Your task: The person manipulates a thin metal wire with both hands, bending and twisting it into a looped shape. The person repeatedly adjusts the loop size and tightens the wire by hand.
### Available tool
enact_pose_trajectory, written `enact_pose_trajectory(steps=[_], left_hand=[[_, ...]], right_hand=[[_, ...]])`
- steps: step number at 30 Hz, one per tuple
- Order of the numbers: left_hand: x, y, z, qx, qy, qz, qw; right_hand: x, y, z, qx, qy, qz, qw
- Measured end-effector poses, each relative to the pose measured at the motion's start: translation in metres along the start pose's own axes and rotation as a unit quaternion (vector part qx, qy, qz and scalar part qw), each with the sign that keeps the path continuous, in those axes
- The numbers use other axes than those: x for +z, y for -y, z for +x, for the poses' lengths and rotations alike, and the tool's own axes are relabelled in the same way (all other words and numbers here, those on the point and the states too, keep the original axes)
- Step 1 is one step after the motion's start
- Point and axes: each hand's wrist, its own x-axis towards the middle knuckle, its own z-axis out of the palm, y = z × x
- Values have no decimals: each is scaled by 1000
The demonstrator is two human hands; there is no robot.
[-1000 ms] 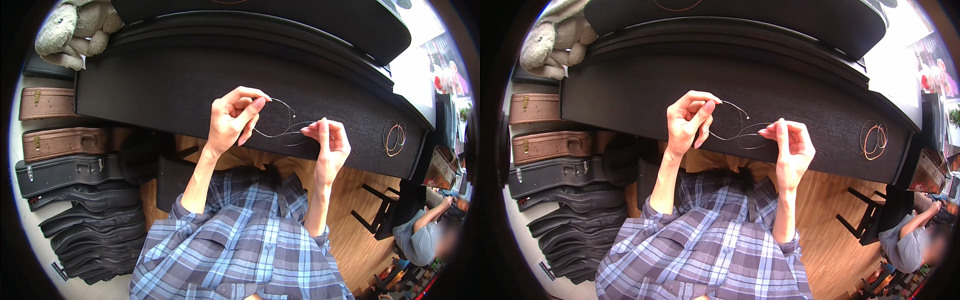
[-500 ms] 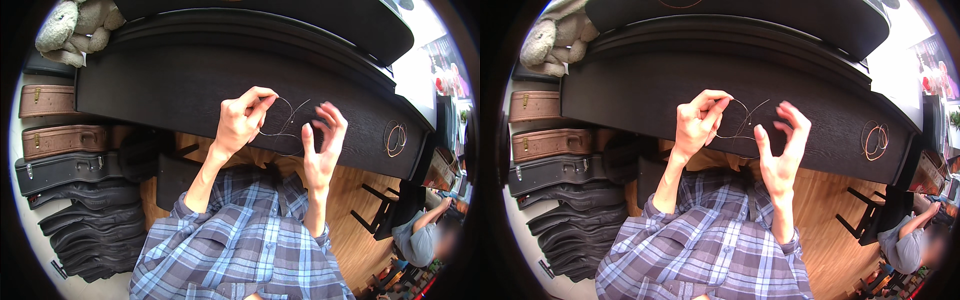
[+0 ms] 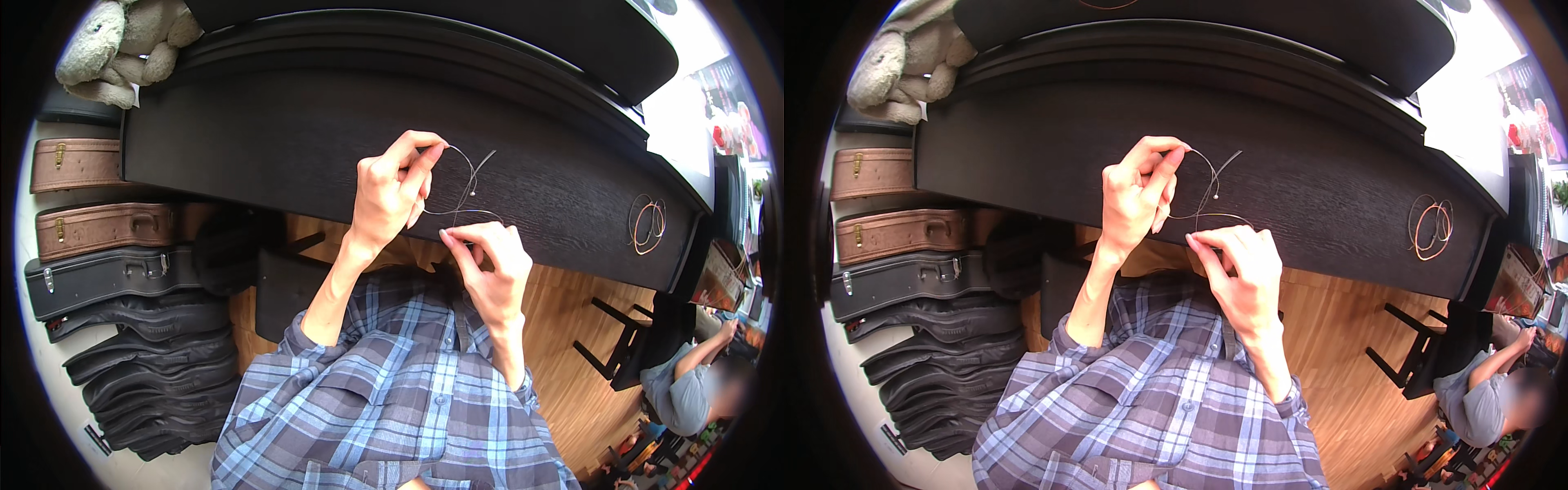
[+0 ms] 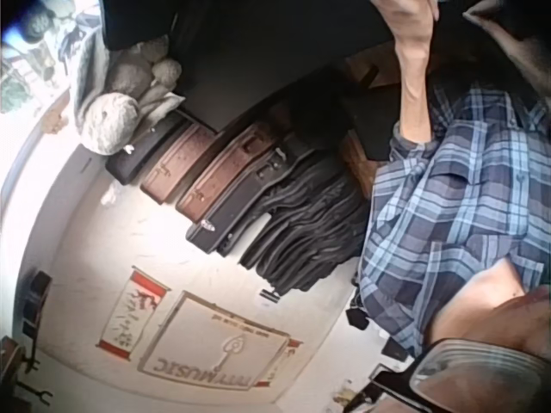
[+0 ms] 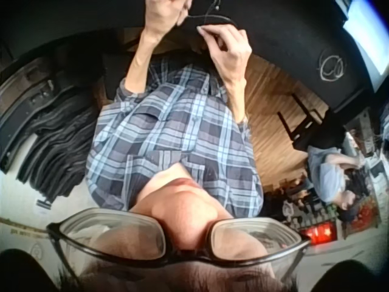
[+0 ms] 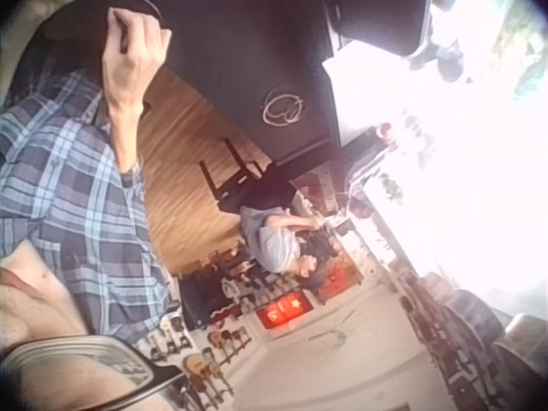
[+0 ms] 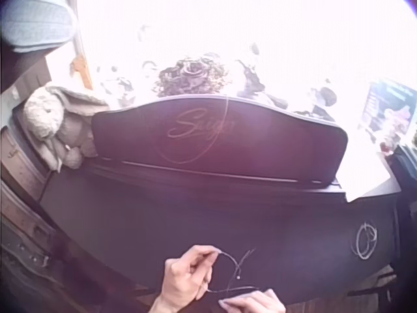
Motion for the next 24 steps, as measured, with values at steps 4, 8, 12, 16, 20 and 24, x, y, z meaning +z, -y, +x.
enact_pose_trajectory(steps=[4, 8, 12, 16, 20, 24], left_hand=[[-1, 1, 1, -16, -9, -27, 999], [-3, 1, 1, -24, -9, -51, 998], [-3, 1, 2, -26, -10, -63, 998], [-3, 2, 2, -20, 0, -49, 999], [-2, 2, 1, -4, 16, -9, 1000], [-3, 4, 1, 1, 37, 3, 999]], right_hand=[[-20, -7, -1, -75, 50, -33, 995], [-54, -15, -11, -105, 151, -87, 979], [-76, -24, -18, -122, 167, -70, 976], [-87, -34, -20, -82, 155, 31, 984], [-80, -43, -22, -7, 32, 157, 987], [-69, -51, -18, 55, -70, 311, 946]])
